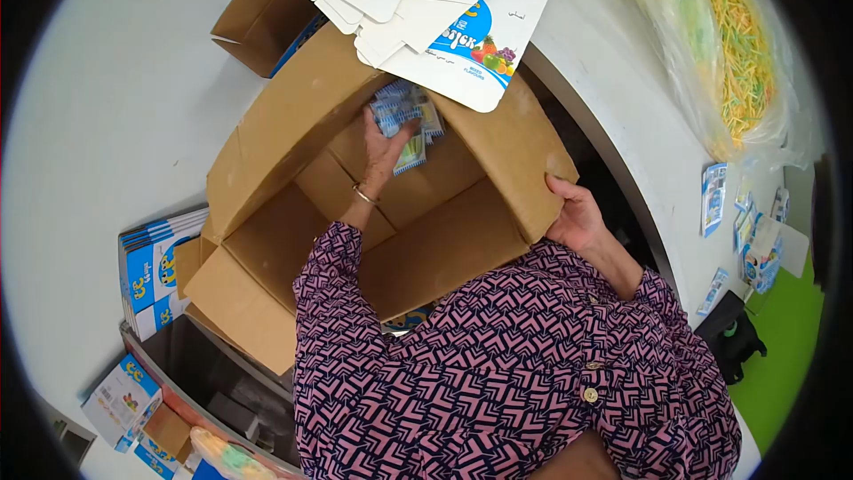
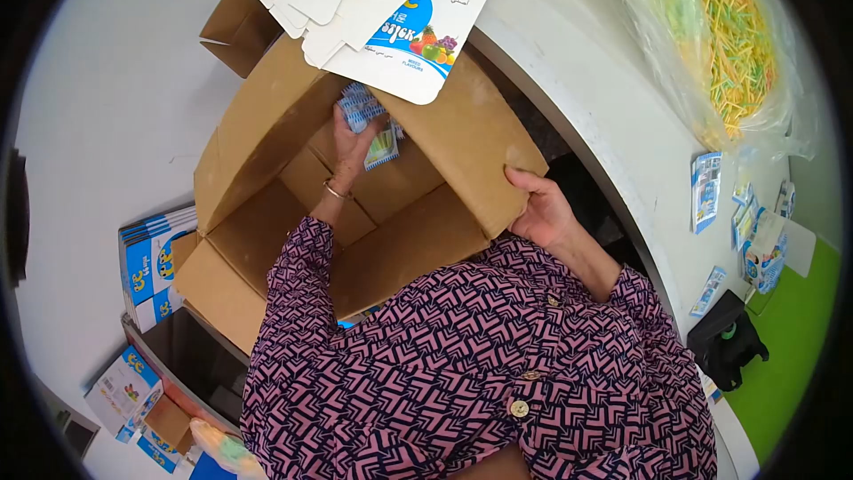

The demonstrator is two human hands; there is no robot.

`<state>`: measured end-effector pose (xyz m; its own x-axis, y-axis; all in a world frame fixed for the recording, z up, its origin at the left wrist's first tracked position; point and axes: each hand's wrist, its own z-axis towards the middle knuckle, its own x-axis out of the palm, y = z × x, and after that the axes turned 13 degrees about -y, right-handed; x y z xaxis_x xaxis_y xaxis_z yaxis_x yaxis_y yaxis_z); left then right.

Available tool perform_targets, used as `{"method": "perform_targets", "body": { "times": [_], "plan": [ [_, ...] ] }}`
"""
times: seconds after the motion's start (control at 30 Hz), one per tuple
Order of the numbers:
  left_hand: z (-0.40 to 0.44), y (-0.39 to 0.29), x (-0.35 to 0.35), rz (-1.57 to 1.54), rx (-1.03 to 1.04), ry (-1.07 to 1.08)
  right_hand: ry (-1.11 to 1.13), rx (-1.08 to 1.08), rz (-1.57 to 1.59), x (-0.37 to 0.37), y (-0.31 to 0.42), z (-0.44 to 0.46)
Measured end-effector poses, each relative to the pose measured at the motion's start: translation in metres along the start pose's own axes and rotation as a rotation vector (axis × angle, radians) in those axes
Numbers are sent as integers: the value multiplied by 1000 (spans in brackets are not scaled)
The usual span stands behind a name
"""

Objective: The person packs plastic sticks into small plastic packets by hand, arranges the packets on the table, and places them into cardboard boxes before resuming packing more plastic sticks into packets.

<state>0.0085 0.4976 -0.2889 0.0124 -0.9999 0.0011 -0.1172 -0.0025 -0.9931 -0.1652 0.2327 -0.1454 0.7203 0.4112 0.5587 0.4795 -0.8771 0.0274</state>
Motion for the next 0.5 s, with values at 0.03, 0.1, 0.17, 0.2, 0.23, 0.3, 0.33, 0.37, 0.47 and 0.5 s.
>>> {"method": "perform_targets", "body": {
  "times": [0.03, 0.1, 0.17, 0.2, 0.23, 0.3, 0.33, 0.37, 0.47, 0.5],
  "plan": [
    [-2, -10, 4, -12, 1, 0, -4, -8, -7, 1, 1, 0],
    [-18, -30, 4, 145, 7, 84, -35, -43, -5, 2, 0, -1],
    [-27, -32, -3, 186, 89, 51, -47, -51, 1, 1, 0, 1],
    [-29, -33, -5, 231, 170, 22, -58, -57, 13, 2, -1, 2],
    [-29, -34, -4, 228, 169, 18, -60, -56, 8, 3, -1, 1],
    [-30, -34, 1, 155, 118, -67, -84, -90, 6, 5, -3, -1],
    [-29, -32, 6, 151, 114, -70, -89, -89, 2, 4, -3, -1],
    [-26, -29, 13, 175, 119, -75, -122, -82, 15, 3, -4, -1],
    [-13, -22, 32, 220, 160, -64, -140, -83, 34, -2, -3, -2],
    [-8, -21, 38, 244, 197, -57, -123, -86, 33, -3, -3, -3]
  ]
}}
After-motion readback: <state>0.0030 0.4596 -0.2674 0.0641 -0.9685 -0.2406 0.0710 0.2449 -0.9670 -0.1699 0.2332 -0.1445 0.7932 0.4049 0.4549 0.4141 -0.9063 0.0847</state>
